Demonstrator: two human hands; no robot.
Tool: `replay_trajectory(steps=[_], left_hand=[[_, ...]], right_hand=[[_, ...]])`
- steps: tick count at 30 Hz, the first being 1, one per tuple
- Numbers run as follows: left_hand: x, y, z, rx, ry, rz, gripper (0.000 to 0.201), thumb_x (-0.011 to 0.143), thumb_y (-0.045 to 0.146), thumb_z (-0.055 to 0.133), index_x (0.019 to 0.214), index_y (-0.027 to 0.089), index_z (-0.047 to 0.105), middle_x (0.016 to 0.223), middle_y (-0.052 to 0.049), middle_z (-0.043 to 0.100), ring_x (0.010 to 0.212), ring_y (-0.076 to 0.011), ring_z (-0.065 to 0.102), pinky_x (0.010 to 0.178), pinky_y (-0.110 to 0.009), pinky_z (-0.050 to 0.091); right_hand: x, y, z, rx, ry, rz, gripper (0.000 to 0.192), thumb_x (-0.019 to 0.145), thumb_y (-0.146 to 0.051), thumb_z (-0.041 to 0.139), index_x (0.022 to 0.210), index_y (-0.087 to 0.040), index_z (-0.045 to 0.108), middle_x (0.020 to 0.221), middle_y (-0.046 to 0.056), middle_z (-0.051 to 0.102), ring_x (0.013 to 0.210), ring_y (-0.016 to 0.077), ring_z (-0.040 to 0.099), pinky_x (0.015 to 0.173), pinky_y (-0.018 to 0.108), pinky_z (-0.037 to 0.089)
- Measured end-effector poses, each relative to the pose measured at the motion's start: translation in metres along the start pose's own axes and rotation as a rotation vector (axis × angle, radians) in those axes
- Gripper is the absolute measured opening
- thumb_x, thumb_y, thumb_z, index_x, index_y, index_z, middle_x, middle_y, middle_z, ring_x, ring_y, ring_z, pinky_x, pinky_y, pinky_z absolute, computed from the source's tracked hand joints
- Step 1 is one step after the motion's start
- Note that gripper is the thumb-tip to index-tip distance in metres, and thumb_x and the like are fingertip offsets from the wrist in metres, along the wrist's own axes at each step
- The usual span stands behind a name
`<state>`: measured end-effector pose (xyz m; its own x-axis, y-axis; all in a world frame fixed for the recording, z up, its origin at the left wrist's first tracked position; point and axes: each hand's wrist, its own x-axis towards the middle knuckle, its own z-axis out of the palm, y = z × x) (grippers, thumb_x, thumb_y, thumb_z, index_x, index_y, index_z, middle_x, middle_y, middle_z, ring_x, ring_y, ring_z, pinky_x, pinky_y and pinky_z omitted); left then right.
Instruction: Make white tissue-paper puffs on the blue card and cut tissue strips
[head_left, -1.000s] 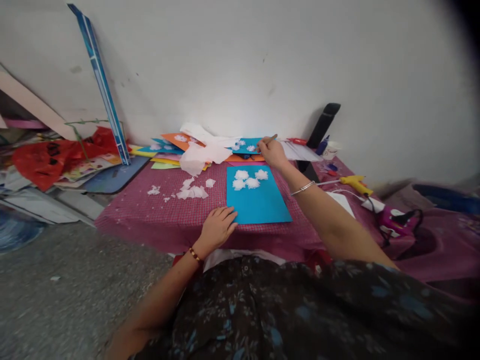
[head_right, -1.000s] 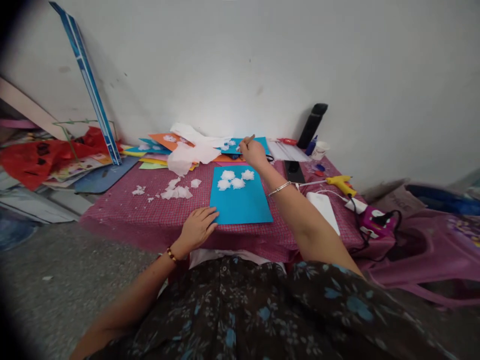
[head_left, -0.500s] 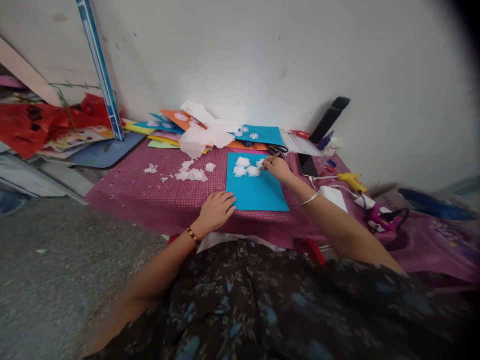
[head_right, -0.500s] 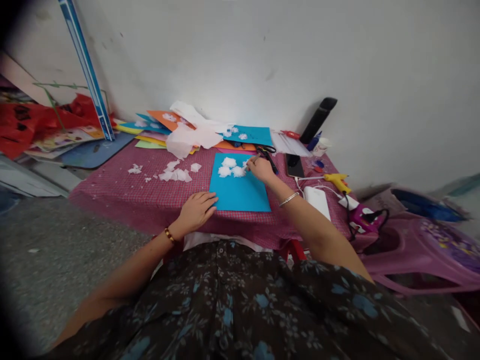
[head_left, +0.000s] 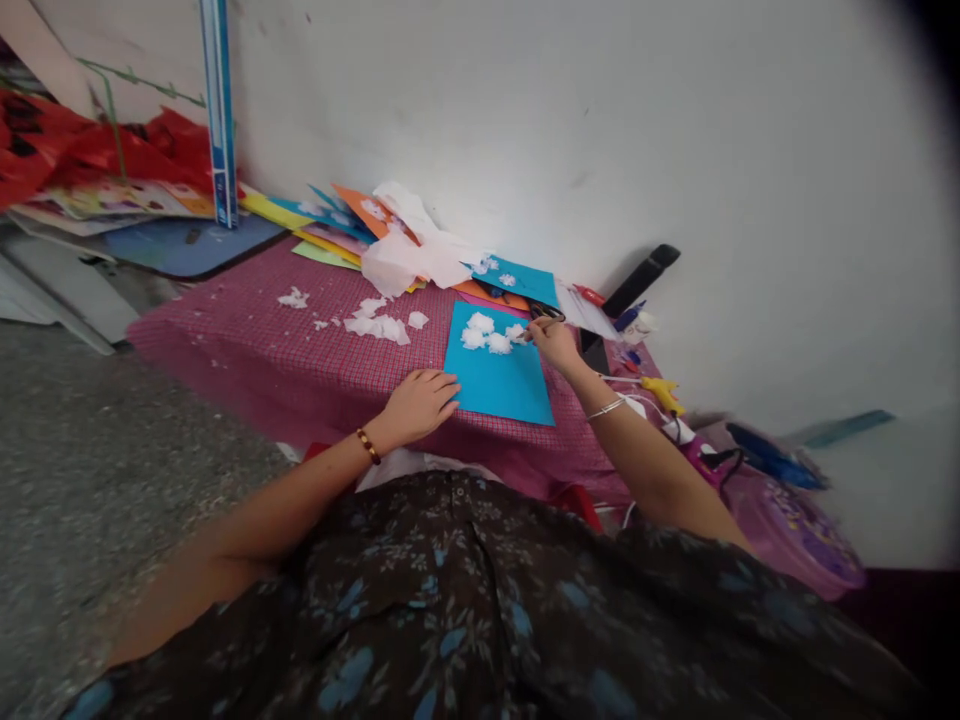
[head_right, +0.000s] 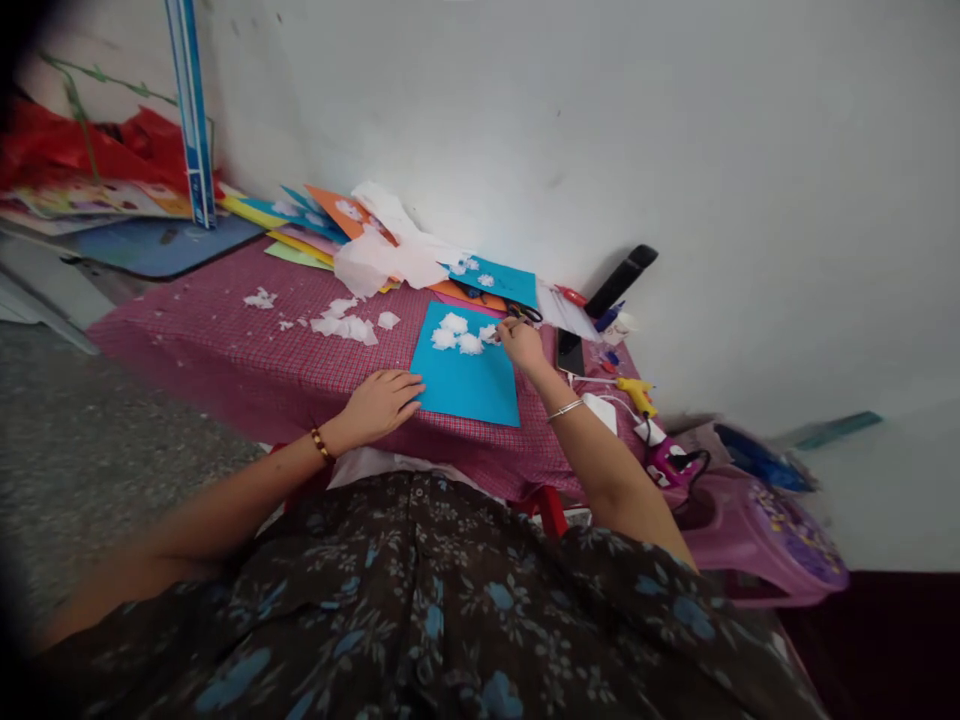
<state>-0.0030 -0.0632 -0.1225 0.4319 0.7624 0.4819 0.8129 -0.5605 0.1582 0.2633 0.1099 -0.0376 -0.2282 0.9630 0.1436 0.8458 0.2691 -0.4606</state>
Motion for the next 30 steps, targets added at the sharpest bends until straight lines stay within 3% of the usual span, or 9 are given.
replay_trajectory(steps=[11, 13, 17, 20, 23, 26, 28, 30], left_hand=[[-0.001, -0.001, 0.003, -0.009, 0.014, 0.016, 0.036, 0.101, 0.036, 0.043, 0.121, 0.019, 0.067, 0.132, -0.008, 0.065, 0.122, -0.0248, 0.055, 0.102, -0.041, 0.040], [-0.001, -0.001, 0.005, -0.004, 0.018, 0.019, 0.035, 0.101, 0.036, 0.044, 0.121, 0.019, 0.067, 0.132, -0.009, 0.066, 0.121, -0.0252, 0.056, 0.101, -0.042, 0.040], [0.002, -0.001, 0.000, -0.038, 0.021, 0.023, 0.032, 0.100, 0.036, 0.048, 0.119, 0.019, 0.068, 0.128, -0.008, 0.067, 0.120, -0.0258, 0.057, 0.102, -0.043, 0.042], [-0.001, -0.007, -0.019, -0.149, 0.084, 0.036, 0.027, 0.099, 0.029, 0.050, 0.112, 0.017, 0.070, 0.120, -0.009, 0.071, 0.114, -0.0235, 0.061, 0.102, -0.041, 0.045], [-0.009, -0.024, -0.044, -0.289, 0.286, -0.115, 0.027, 0.096, 0.015, 0.047, 0.111, 0.015, 0.070, 0.111, -0.010, 0.072, 0.105, -0.0190, 0.065, 0.096, -0.035, 0.051], [-0.020, -0.044, -0.062, -0.413, 0.449, -0.329, 0.017, 0.090, 0.013, 0.057, 0.095, 0.018, 0.072, 0.094, -0.004, 0.073, 0.089, -0.0150, 0.068, 0.086, -0.030, 0.054], [-0.028, -0.052, -0.067, -0.527, 0.486, -0.486, 0.011, 0.087, 0.015, 0.063, 0.089, 0.018, 0.073, 0.086, -0.001, 0.073, 0.082, -0.0130, 0.068, 0.079, -0.026, 0.054], [-0.034, -0.055, -0.067, -0.619, 0.438, -0.636, 0.009, 0.086, 0.015, 0.065, 0.088, 0.019, 0.072, 0.086, 0.000, 0.072, 0.081, -0.0124, 0.068, 0.079, -0.025, 0.054]], right_hand=[[-0.018, 0.010, 0.010, 0.135, -0.104, 0.007, 0.038, 0.095, -0.036, 0.061, 0.128, -0.017, 0.058, 0.127, 0.010, 0.061, 0.106, 0.0221, 0.064, 0.088, 0.044, 0.056], [-0.028, 0.007, 0.009, 0.184, -0.104, -0.012, 0.032, 0.096, -0.037, 0.060, 0.120, -0.015, 0.062, 0.117, 0.009, 0.066, 0.098, 0.0198, 0.066, 0.085, 0.041, 0.057], [-0.059, 0.001, 0.004, 0.310, -0.083, -0.078, 0.034, 0.093, -0.046, 0.059, 0.081, -0.015, 0.067, 0.076, 0.009, 0.072, 0.070, 0.0183, 0.068, 0.072, 0.034, 0.058], [-0.086, 0.005, 0.004, 0.431, 0.037, -0.094, 0.038, 0.093, -0.053, 0.052, 0.087, -0.018, 0.066, 0.075, 0.008, 0.073, 0.072, 0.0203, 0.070, 0.072, 0.035, 0.058], [-0.112, 0.014, 0.016, 0.518, 0.254, -0.023, 0.038, 0.098, -0.053, 0.040, 0.100, -0.022, 0.061, 0.083, 0.007, 0.074, 0.079, 0.0209, 0.072, 0.078, 0.038, 0.058], [-0.136, 0.017, 0.036, 0.535, 0.400, 0.093, 0.034, 0.098, -0.051, 0.041, 0.103, -0.023, 0.060, 0.084, 0.007, 0.073, 0.079, 0.0225, 0.072, 0.078, 0.041, 0.058], [-0.148, 0.014, 0.048, 0.504, 0.463, 0.160, 0.032, 0.098, -0.049, 0.044, 0.104, -0.023, 0.062, 0.086, 0.008, 0.073, 0.080, 0.0236, 0.071, 0.080, 0.043, 0.058], [-0.155, 0.008, 0.056, 0.452, 0.486, 0.205, 0.029, 0.098, -0.047, 0.047, 0.105, -0.024, 0.064, 0.090, 0.008, 0.074, 0.082, 0.0238, 0.070, 0.081, 0.043, 0.057]])
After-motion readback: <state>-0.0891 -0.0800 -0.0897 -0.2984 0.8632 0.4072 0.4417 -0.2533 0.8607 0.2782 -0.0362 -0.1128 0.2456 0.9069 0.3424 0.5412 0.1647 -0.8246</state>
